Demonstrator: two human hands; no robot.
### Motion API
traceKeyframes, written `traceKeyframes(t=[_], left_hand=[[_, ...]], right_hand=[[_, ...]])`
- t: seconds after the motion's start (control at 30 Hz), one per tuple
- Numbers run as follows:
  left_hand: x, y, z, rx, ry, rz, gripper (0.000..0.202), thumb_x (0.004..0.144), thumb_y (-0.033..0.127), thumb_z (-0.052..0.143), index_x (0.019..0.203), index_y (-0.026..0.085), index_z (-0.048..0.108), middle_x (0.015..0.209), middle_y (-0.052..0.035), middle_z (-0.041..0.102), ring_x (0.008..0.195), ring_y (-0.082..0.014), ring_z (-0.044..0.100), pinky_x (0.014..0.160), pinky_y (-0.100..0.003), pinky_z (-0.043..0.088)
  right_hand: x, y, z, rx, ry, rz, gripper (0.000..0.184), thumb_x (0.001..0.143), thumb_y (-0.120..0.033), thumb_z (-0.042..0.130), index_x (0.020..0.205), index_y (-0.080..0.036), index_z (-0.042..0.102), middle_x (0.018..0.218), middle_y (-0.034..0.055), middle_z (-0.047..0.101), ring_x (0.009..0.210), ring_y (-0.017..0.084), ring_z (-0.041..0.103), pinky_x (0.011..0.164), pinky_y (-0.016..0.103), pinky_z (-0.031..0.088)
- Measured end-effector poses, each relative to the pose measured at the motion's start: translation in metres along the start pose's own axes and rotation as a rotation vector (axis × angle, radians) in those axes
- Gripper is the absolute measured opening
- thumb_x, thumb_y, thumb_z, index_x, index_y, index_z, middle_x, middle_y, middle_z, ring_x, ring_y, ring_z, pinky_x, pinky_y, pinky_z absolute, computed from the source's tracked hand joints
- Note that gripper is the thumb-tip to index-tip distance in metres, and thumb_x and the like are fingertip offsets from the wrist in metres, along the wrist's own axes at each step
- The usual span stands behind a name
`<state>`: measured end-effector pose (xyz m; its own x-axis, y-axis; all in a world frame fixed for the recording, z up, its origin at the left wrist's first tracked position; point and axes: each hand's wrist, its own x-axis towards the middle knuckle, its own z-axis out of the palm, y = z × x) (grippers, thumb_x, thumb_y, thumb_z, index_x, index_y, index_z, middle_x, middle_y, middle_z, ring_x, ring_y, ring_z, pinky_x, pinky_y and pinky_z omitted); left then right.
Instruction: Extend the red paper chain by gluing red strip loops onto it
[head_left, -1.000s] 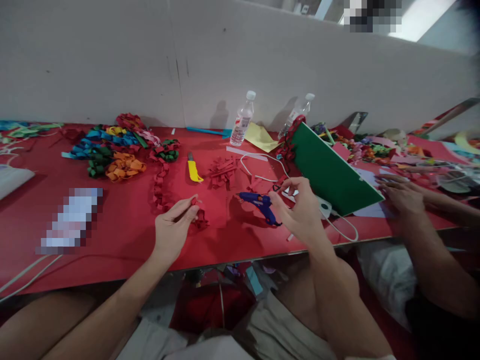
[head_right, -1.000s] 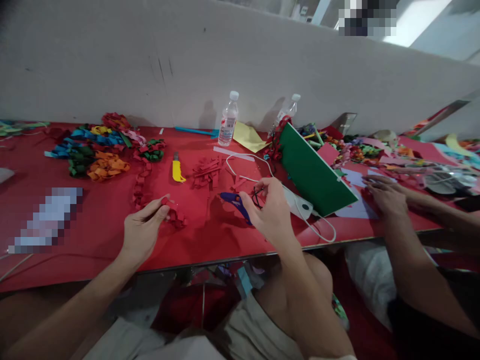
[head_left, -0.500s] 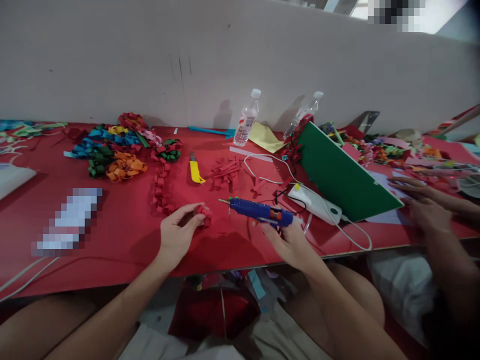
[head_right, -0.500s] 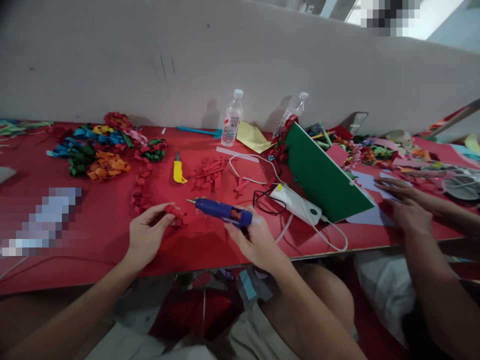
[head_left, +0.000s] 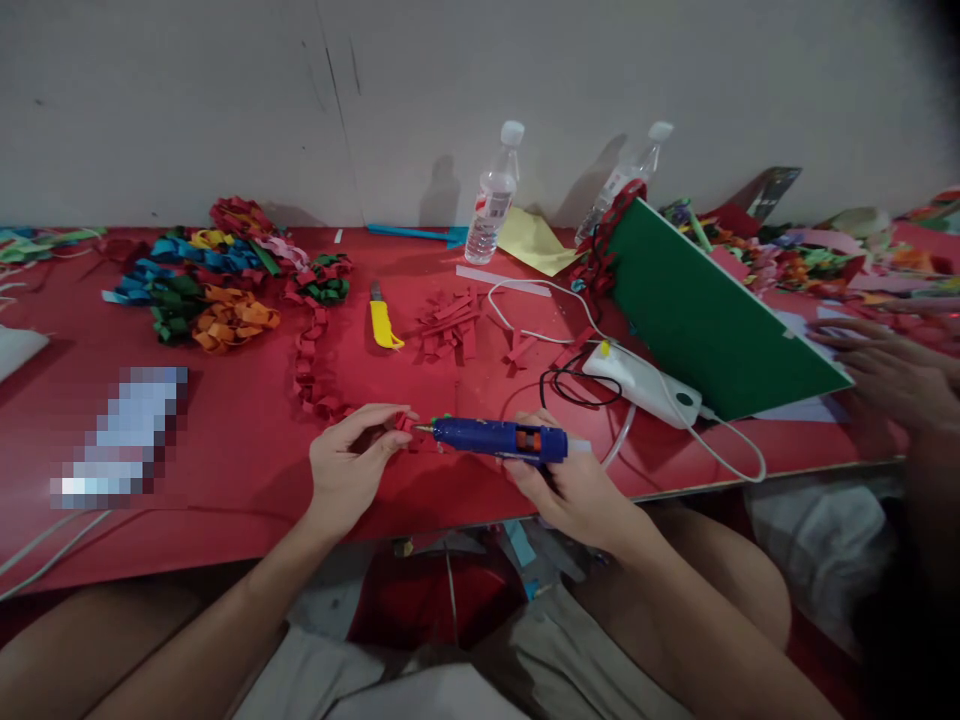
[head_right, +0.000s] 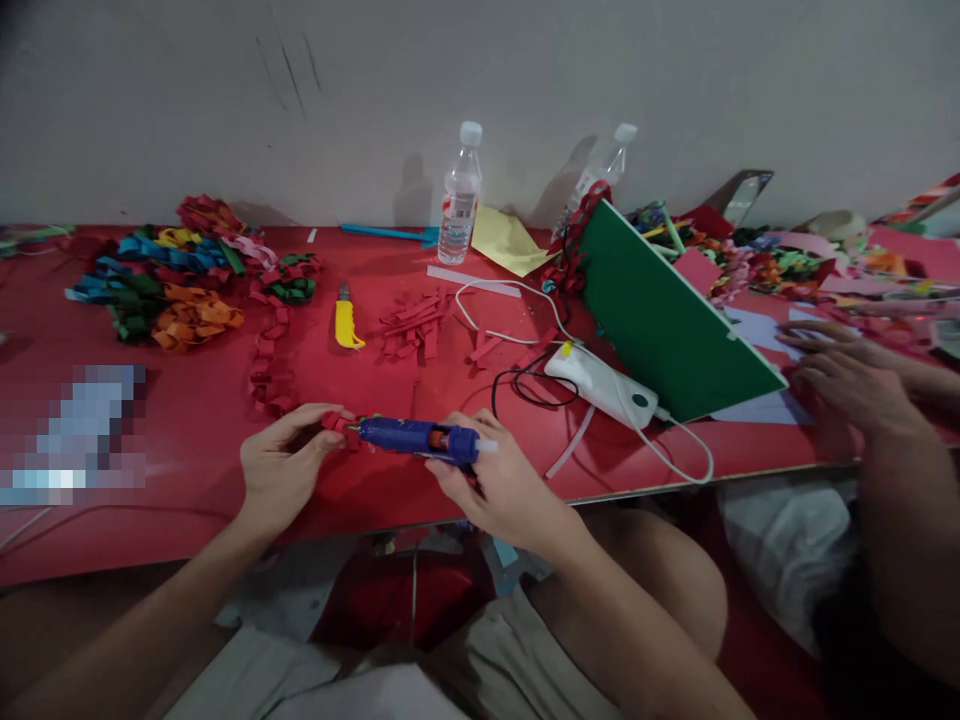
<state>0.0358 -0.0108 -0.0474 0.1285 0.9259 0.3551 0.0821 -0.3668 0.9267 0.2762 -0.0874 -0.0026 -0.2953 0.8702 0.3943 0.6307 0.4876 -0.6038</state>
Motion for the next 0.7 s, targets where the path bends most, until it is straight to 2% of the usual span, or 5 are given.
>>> traceKeyframes(t=[0.47, 0.7], left_hand=[[-0.0003, 0.0001, 0.0007, -0.016, -0.034, 0.050, 0.014, 0.078, 0.019, 0.076, 0.092, 0.021, 0.078, 0.089, -0.0033, 0.077, 0.077, -0.0132, 0.071, 0.072, -0.021, 0.057], [0.0000, 0.0026, 0.0013, 0.013, -0.025, 0.049, 0.013, 0.077, 0.021, 0.077, 0.090, 0.021, 0.078, 0.087, -0.0038, 0.077, 0.077, -0.0141, 0.070, 0.073, -0.023, 0.058]], right_hand=[[-0.0038, -0.0007, 0.0046, 0.009, -0.008, 0.023, 0.016, 0.101, -0.028, 0.047, 0.088, -0.021, 0.053, 0.083, 0.0021, 0.059, 0.073, 0.016, 0.053, 0.073, 0.030, 0.040], [-0.0030, -0.0020, 0.0024, -0.011, -0.013, 0.053, 0.020, 0.101, -0.030, 0.045, 0.085, -0.020, 0.054, 0.081, 0.0032, 0.061, 0.071, 0.017, 0.055, 0.071, 0.031, 0.043]])
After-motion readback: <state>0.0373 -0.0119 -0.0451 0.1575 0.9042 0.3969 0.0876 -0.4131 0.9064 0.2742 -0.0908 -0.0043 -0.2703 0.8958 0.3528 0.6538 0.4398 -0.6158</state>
